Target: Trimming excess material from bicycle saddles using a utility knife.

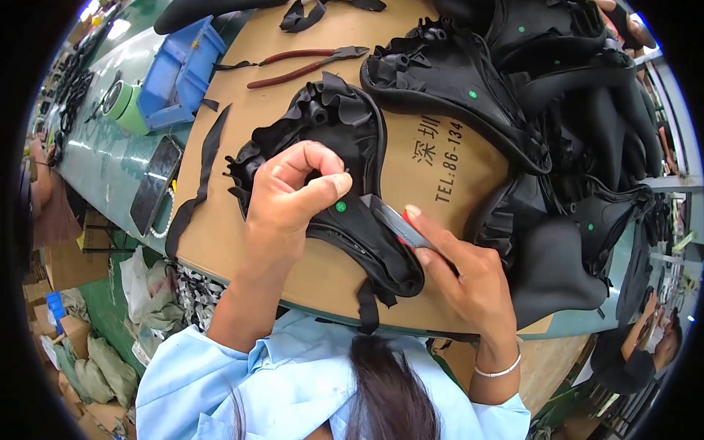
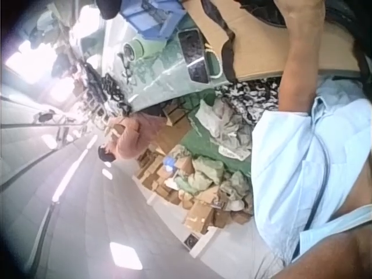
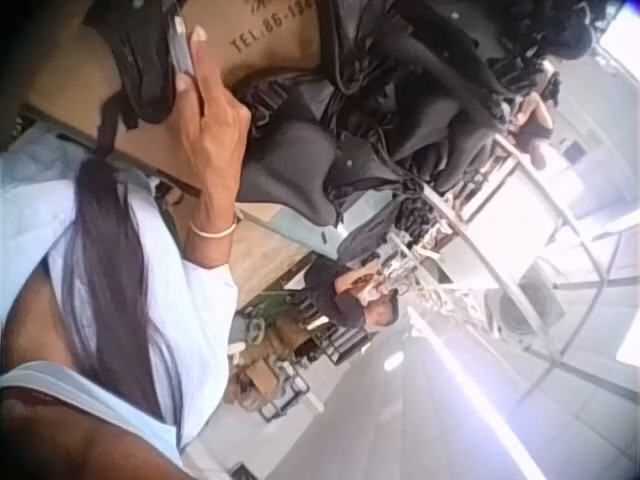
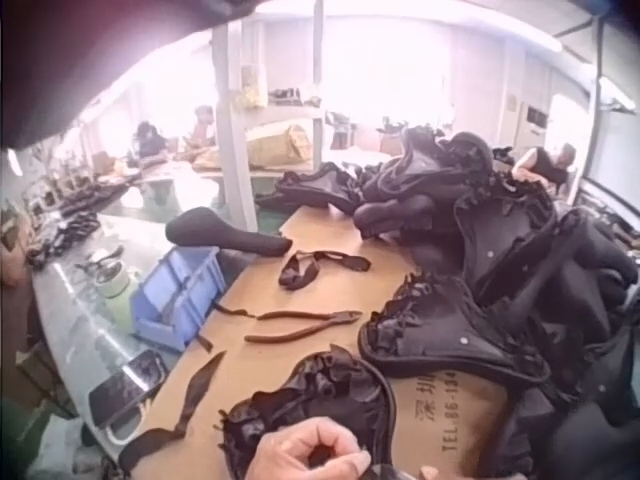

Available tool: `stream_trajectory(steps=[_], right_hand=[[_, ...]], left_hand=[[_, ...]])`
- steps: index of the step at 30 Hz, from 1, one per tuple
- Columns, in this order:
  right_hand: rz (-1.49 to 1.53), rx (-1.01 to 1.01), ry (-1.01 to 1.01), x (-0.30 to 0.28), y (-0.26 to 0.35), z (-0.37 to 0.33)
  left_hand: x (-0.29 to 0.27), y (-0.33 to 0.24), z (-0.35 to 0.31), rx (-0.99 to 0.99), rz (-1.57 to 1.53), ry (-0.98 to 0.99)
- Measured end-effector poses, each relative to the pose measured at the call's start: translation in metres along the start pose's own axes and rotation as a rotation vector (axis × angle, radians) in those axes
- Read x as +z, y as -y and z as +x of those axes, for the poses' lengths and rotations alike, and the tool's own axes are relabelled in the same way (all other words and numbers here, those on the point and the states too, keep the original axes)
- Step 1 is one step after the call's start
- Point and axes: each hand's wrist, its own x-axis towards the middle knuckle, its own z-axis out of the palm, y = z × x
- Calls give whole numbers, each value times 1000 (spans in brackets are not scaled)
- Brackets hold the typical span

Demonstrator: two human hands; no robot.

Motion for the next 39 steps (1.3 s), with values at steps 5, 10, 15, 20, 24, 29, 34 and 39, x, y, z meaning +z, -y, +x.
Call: stream_trajectory(steps=[5,10,15,20,24,29,34,39], right_hand=[[-387,-16,17,-15,19,-40],[-709,33,-24,-14,41,-44],[-742,99,-48,2,47,-52],[-304,215,-107,30,39,-87],[-28,297,-305,42,10,-99],[117,137,-532,43,-7,-75],[-268,-195,-322,32,-1,-61],[-451,-299,-249,31,11,-47]], left_hand=[[-7,0,-1,29,-284,85],[7,-2,1,175,532,352],[13,0,0,406,1166,581],[11,-7,18,-304,49,395],[-3,-6,-5,590,610,920],[-19,-43,-11,767,1195,692],[-38,-25,4,629,1108,683],[-34,-20,4,625,1113,624]])
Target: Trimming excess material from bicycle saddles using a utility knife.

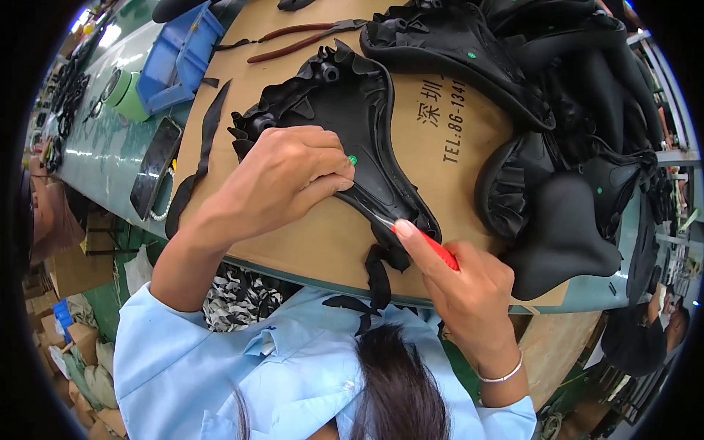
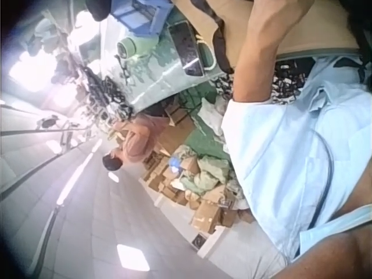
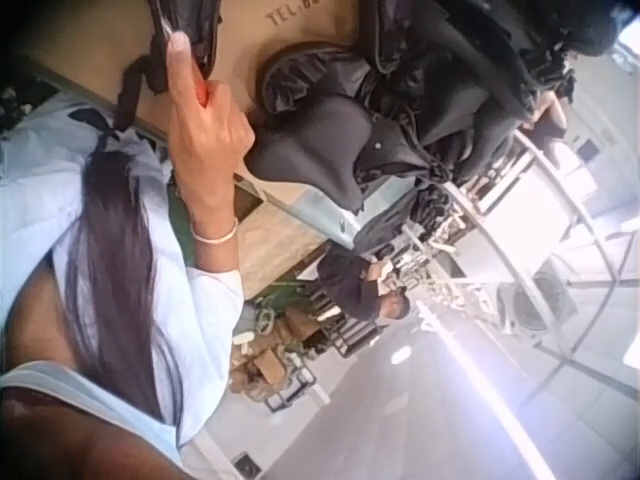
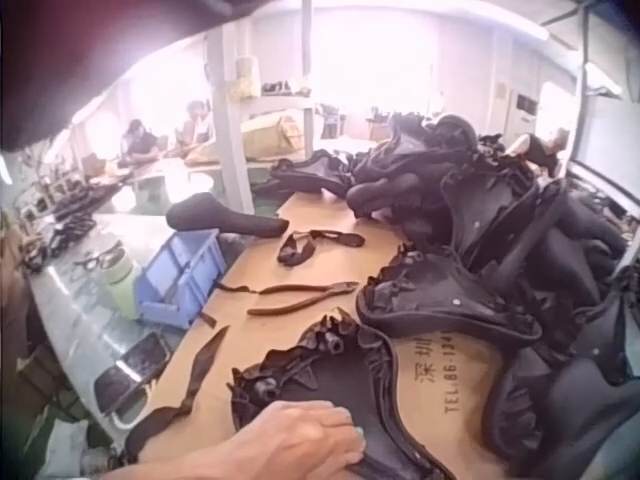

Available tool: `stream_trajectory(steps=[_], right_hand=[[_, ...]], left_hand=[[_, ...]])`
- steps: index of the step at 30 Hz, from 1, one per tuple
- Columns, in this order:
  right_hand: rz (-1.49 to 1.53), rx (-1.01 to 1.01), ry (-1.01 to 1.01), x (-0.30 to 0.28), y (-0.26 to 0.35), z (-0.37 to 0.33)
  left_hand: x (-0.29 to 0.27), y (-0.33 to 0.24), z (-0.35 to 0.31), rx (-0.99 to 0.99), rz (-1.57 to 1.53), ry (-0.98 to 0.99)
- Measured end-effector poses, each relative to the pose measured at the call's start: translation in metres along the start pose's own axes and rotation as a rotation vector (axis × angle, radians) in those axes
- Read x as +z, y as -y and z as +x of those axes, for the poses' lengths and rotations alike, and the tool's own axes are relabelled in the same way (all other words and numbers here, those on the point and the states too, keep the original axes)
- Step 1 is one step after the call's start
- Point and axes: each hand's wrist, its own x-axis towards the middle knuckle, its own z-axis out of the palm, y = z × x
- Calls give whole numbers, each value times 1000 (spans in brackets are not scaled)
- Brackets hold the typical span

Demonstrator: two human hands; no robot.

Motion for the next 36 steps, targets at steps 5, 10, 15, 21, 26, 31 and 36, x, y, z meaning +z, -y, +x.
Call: stream_trajectory(steps=[5,10,15,21,26,31,36], right_hand=[[-333,-149,131,-7,-1,13],[-472,-158,257,-41,-10,9],[184,263,-25,-43,-22,-9],[1027,832,75,-10,26,-20],[1332,926,280,-2,39,-6],[1313,914,347,-4,60,-5],[1423,873,562,-29,62,-6]], left_hand=[[2,2,0,-4,-26,-7],[1,1,-2,-40,-11,-21],[20,-35,-4,-179,124,-36],[14,-11,34,-335,-346,203],[7,-8,37,-453,-480,252],[11,3,31,-547,-885,189],[6,14,23,-562,-1287,-56]])
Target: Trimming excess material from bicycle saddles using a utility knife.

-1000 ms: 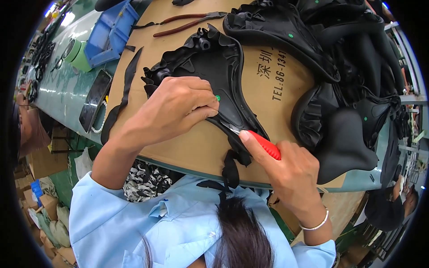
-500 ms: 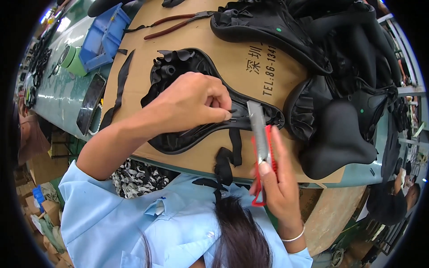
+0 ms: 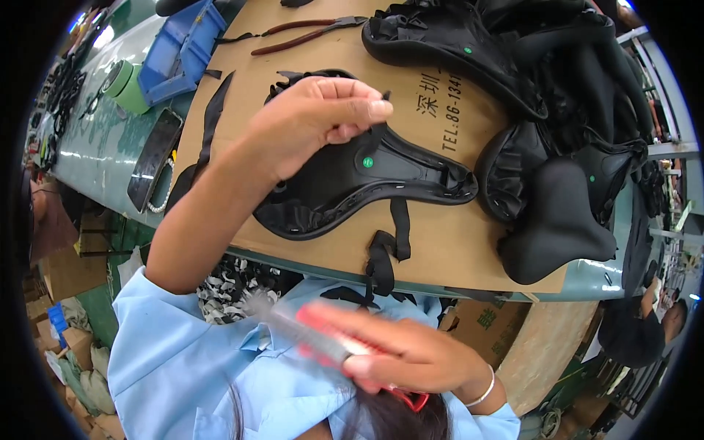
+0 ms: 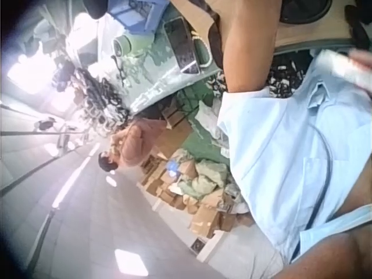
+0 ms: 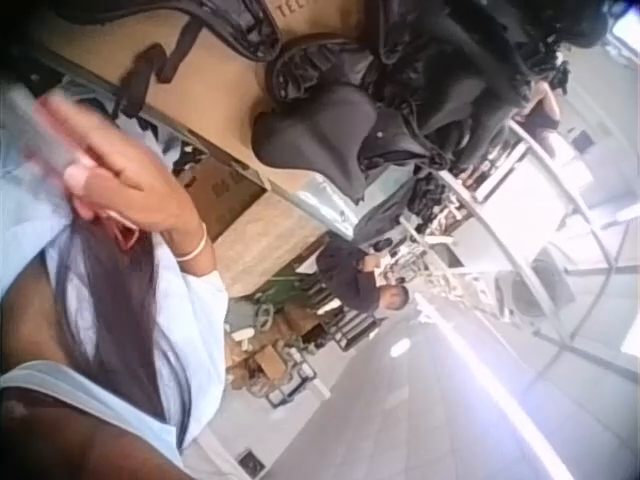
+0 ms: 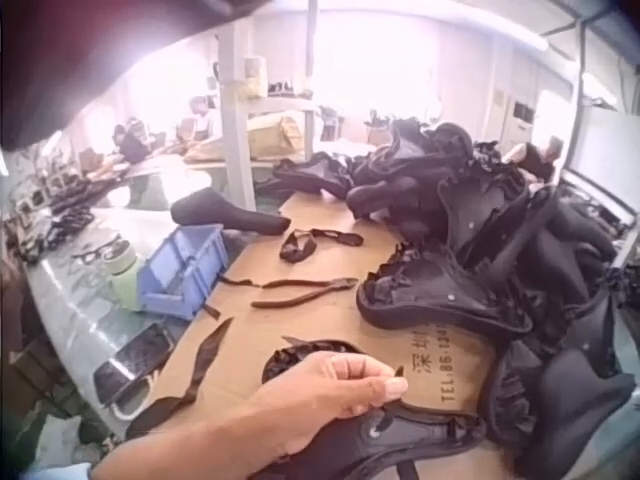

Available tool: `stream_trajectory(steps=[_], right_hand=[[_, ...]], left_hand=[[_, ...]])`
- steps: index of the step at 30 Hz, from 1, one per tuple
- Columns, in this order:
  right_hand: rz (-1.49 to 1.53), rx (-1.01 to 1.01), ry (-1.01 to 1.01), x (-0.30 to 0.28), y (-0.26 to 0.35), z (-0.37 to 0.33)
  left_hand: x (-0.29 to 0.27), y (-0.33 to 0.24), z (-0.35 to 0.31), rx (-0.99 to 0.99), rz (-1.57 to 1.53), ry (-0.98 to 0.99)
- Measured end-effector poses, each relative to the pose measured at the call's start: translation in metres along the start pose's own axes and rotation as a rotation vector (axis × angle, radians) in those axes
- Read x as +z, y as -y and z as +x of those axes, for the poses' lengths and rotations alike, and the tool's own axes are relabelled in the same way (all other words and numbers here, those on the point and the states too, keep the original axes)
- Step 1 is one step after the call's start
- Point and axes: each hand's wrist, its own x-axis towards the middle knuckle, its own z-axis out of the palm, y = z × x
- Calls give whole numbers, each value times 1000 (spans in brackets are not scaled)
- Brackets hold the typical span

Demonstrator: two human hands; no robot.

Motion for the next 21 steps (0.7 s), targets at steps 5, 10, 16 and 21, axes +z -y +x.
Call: stream_trajectory(steps=[5,10,16,21], right_hand=[[-8,-384,-203,-38,-29,24],[-226,-547,-375,-20,-15,81],[-705,-818,-333,-43,46,114],[-617,-702,-430,-49,37,95]], left_hand=[[-16,-36,4,543,1027,-444],[-27,-10,-30,276,991,-520],[19,14,-122,198,1303,-872],[65,17,-102,425,1278,-700]])
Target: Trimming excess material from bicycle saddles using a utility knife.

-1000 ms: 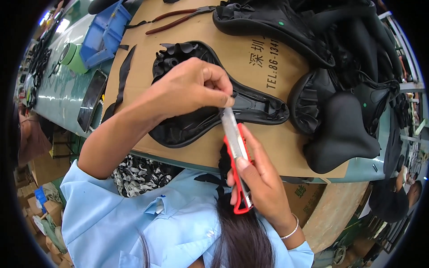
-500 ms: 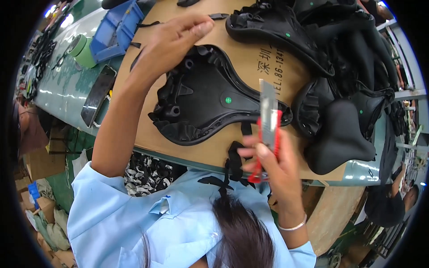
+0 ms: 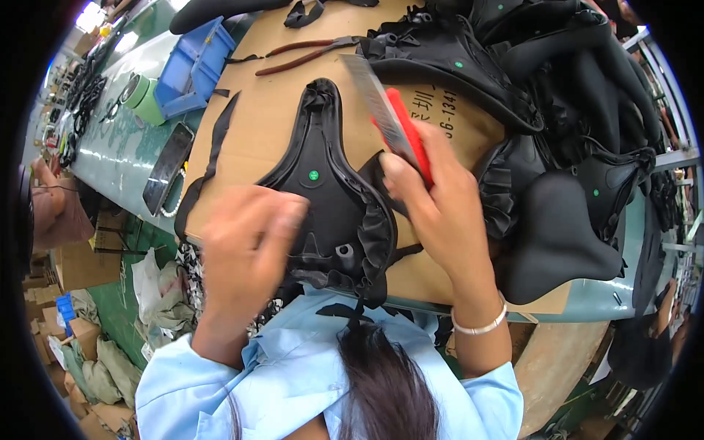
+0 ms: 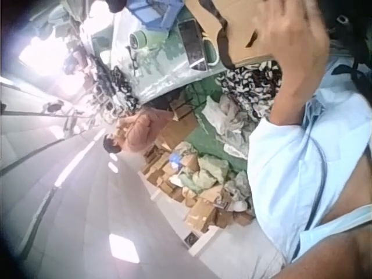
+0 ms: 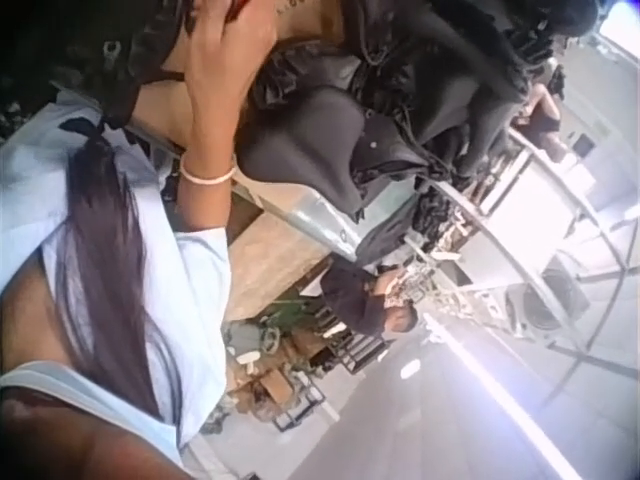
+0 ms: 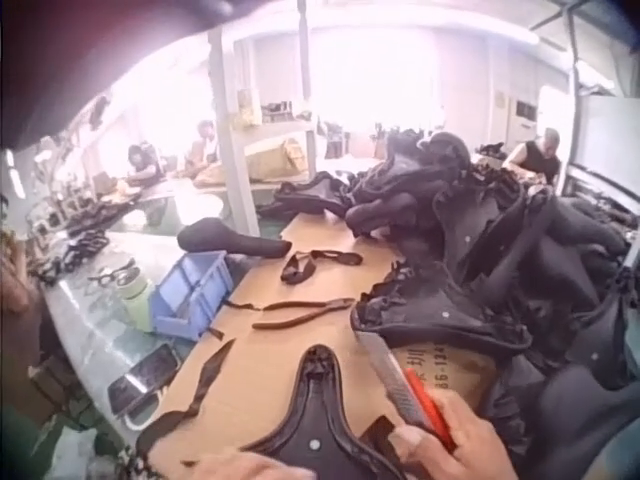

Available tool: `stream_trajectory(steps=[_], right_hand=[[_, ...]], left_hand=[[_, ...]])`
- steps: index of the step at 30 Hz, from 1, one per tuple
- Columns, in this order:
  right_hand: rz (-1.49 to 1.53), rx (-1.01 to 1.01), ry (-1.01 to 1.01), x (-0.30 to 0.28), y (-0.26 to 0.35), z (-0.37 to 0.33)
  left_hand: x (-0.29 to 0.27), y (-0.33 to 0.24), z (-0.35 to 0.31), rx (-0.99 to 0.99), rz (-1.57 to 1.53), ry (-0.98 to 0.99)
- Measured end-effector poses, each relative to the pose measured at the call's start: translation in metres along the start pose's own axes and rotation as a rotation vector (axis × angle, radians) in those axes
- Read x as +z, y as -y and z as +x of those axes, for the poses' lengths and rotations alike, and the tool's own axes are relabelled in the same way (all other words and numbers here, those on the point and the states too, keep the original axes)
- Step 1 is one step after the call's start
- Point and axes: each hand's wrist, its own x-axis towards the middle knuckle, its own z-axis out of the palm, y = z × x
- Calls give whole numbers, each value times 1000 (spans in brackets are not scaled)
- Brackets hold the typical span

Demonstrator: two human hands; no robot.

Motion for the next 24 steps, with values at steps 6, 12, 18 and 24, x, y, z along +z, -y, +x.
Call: stream_trajectory(steps=[6,12,18,24], right_hand=[[-433,-275,-181,-36,-14,-79],[-799,-265,149,-45,19,-87],[-1160,-181,259,-29,41,-98],[-838,102,21,-4,28,-153]], left_hand=[[52,-20,6,9,-177,231],[56,-13,-5,-35,-440,188],[58,-9,-6,-70,-548,52],[67,-9,-15,-149,-787,-320]])
